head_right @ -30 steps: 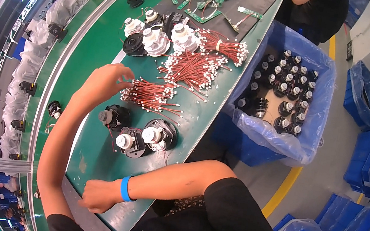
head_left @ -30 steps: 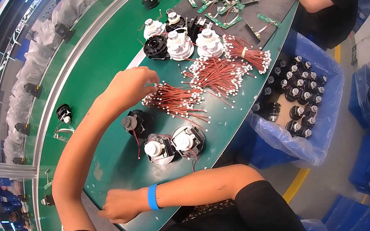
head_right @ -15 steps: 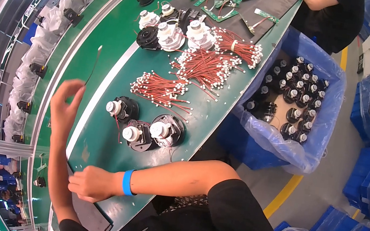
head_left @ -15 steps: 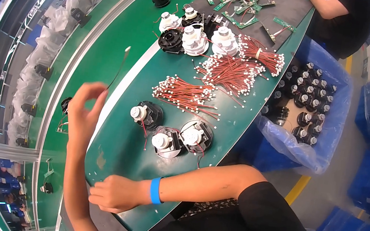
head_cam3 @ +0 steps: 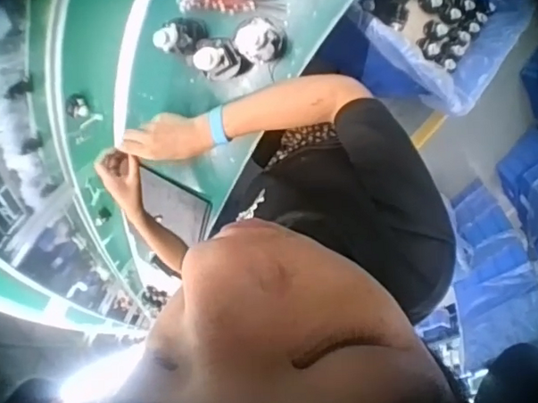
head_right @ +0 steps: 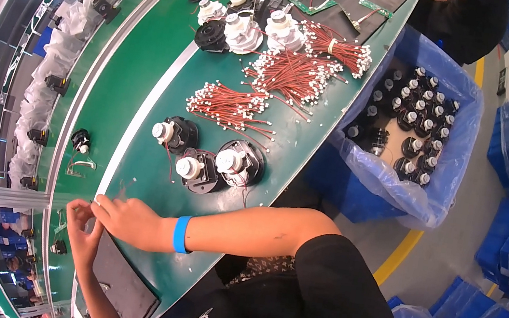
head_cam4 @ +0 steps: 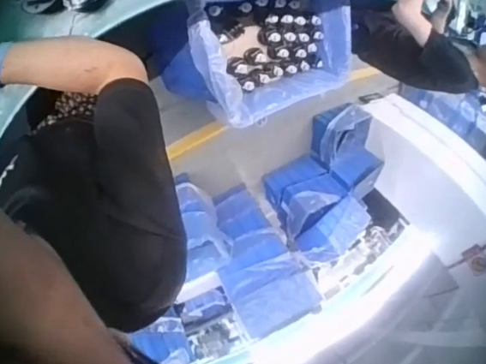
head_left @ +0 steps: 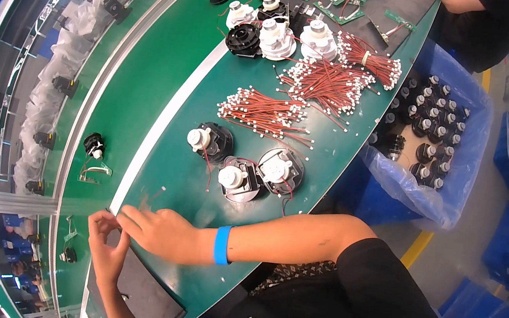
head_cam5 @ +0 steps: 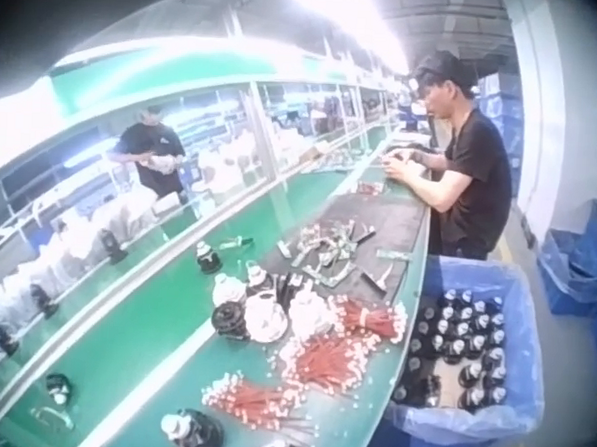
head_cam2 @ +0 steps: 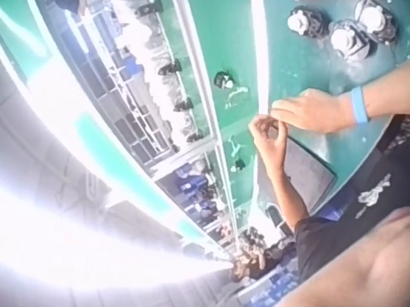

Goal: The person assembles electronic components by hand, taking wires and PCBs from blue bins and foam packaging and placing them into an electronic housing.

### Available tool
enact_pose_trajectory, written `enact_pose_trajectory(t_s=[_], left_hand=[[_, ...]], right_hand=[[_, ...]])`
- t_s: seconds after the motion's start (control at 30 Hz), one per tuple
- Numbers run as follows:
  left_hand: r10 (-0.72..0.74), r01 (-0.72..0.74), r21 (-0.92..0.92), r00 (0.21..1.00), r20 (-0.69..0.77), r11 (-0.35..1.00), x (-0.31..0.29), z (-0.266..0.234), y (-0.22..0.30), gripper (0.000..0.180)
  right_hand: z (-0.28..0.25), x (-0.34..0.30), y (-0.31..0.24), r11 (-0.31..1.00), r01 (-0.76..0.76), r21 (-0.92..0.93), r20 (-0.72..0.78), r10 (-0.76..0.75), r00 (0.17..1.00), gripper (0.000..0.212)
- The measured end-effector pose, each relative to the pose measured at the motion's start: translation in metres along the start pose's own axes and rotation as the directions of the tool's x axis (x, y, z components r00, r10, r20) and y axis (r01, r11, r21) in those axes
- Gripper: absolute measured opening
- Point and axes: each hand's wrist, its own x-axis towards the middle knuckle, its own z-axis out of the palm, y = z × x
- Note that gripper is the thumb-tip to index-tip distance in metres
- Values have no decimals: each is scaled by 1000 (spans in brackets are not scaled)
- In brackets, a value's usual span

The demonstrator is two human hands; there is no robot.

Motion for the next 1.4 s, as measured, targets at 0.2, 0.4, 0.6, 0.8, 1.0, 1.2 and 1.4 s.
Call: enact_pose_trajectory(t_s=[0.2, 0.4, 0.6, 0.8, 1.0, 1.2, 1.4], left_hand=[[37, -117, 253, 953, 301, 960, 18, -13, 24, 21], [250, -238, -78, 890, 382, 968, 77, 41, 43, 43], [423, -444, -93, 740, 523, 891, 114, 106, 74, 68], [288, -267, -117, 813, 505, 957, 114, 120, 45, 58], [116, -2, -236, 876, 468, 972, 80, 56, -11, 73], [124, -34, -328, 957, 260, 944, 14, 38, -72, 91], [-10, 22, -410, 1000, 30, 912, -28, 64, -88, 96]], right_hand=[[8, -7, 5, 1000, -24, 1, 157, 23, 987, 28], [0, -8, 16, 994, -25, -105, 354, 61, 933, 15], [20, -25, 2, 1000, 5, -10, 482, 0, 876, 11], [17, -27, 5, 996, -79, 28, 619, 45, 784, 8], [2, -16, -10, 968, -10, 250, 624, -153, 767, 8], [-8, -4, -13, 881, -151, 448, 324, -3, 946, 7], [-2, 7, 4, 758, -596, 265, 445, 452, 773, 12]])
